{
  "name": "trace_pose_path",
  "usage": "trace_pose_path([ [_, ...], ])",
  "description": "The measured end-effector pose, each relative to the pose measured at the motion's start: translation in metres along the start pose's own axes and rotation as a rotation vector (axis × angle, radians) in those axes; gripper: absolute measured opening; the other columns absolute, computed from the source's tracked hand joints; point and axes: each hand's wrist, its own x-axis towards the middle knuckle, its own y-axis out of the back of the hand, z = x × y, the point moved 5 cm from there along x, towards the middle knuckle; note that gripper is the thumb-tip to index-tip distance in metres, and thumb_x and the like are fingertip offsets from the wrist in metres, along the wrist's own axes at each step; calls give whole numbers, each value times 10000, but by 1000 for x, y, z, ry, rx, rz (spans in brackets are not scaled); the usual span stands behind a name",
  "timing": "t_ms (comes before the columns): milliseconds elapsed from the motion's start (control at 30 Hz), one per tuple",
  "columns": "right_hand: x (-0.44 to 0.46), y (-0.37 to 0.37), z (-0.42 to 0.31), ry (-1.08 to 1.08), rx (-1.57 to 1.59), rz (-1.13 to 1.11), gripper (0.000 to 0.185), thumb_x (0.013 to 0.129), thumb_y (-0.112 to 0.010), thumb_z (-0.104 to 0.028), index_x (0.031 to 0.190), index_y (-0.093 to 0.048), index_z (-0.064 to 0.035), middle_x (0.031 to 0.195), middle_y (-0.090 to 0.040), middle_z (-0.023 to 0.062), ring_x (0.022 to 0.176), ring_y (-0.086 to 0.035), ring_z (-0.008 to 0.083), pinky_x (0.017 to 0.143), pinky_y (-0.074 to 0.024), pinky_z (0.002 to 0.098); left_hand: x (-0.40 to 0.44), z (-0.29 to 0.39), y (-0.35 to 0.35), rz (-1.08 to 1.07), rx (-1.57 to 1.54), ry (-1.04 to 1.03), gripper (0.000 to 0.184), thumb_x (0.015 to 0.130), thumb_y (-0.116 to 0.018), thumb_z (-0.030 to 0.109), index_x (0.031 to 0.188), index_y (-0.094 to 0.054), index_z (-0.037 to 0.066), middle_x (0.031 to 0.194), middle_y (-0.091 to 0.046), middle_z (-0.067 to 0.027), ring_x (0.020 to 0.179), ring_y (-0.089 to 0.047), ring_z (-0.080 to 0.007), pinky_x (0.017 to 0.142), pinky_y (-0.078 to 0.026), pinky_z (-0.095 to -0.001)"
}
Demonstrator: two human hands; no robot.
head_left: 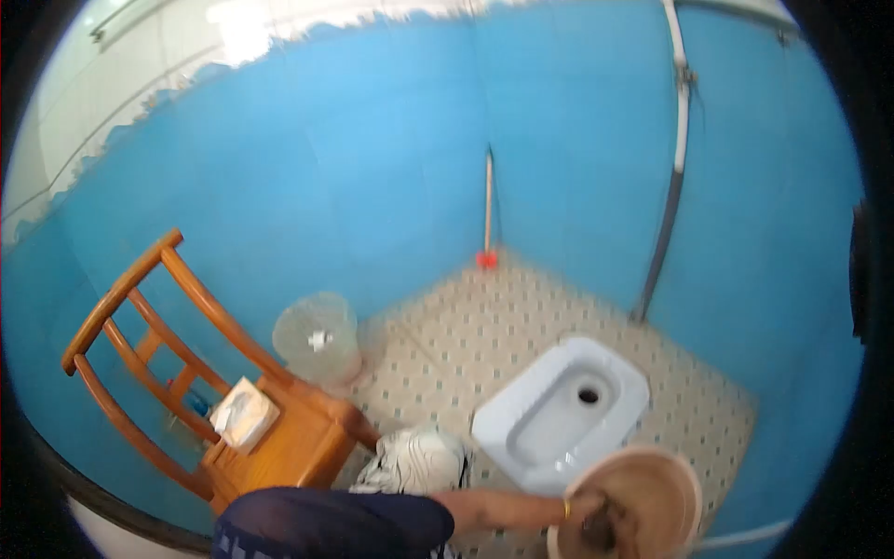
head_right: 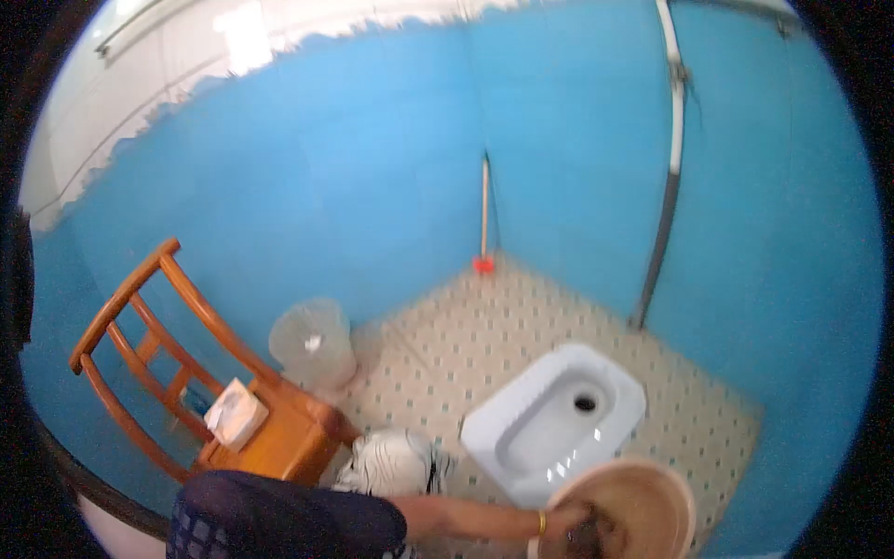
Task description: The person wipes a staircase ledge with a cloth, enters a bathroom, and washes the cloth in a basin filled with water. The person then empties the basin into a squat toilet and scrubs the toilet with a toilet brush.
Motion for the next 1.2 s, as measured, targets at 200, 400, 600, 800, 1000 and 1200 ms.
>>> trace_pose_path([
  [200,11,-20,52,-227,316,428,546,721,-600,-202,1170,-371,9,1132,-460,174,1025,-458,294,855,-363,354,-33,-10,2,209,-155,333,619,833,-269,513,1317,-168,141,1331,-202,-146,1194,-233,-315,902,-224,-577],
  [400,-52,30,-124,-239,1185,126,474,674,-547,-84,1111,-390,12,1010,-459,134,887,-489,245,760,-418,334,3,-35,6,-180,-32,152,674,780,-160,620,1333,-98,241,1391,-53,-60,1268,0,-317,895,25,-629],
  [600,-91,67,-211,-22,829,319,350,705,-583,-199,941,-512,49,854,-542,128,809,-517,247,745,-404,326,40,-16,9,-536,-67,-469,498,742,-416,501,1124,-464,185,1172,-446,-104,1150,-326,-246,949,-190,-494],
  [800,-64,82,-174,77,284,580,419,792,-473,-338,950,-540,44,866,-560,247,817,-542,357,711,-402,391,18,-1,-22,-399,-458,-94,271,777,-466,301,966,-530,119,952,-537,-79,886,-493,-198,794,-395,-342],
  [1000,-31,63,-51,-213,25,564,510,818,-372,-442,913,-552,26,828,-563,248,787,-540,385,704,-395,437,-7,20,-59,-257,-419,-60,319,859,-404,319,1009,-501,54,982,-539,-89,832,-536,-183,742,-457,-336],
  [1200,-40,52,-10,-324,-410,699,437,815,-442,-333,1094,-450,3,1032,-506,201,920,-485,378,822,-361,423,13,14,18,162,-348,-27,397,839,-446,293,1127,-417,21,1093,-472,-125,981,-465,-232,774,-431,-351],
])
